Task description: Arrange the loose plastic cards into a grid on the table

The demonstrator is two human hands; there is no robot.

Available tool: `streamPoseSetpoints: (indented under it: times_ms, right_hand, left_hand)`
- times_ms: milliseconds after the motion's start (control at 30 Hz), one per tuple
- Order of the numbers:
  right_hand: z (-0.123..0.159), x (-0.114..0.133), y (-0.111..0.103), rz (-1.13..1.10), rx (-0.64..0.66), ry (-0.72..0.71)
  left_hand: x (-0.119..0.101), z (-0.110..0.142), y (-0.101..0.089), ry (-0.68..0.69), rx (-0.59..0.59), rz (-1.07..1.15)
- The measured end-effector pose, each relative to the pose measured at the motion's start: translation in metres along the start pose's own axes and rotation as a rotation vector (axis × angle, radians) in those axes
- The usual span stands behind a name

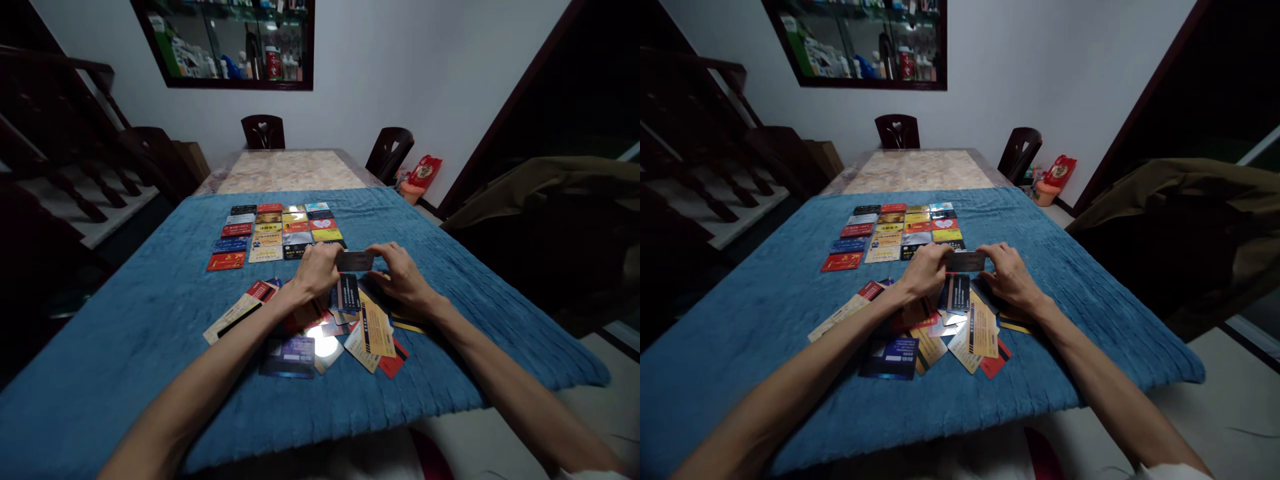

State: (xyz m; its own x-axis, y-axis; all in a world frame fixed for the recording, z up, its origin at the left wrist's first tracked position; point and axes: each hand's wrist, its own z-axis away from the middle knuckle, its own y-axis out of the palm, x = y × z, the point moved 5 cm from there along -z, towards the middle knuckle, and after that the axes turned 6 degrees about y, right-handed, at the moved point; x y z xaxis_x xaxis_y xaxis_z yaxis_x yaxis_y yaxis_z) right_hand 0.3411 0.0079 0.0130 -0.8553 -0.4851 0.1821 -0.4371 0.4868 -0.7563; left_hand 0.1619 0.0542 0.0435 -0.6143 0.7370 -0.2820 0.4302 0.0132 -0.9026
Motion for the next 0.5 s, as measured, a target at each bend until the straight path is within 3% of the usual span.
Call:
streamPoseSetpoints:
  times_ms: [500]
  right_hand:
    - [-0.002, 0.024, -0.003, 0.302, -0.142, -0.109]
  left_hand:
    - [0.002, 0.0, -0.005, 0.001, -0.021, 0.047]
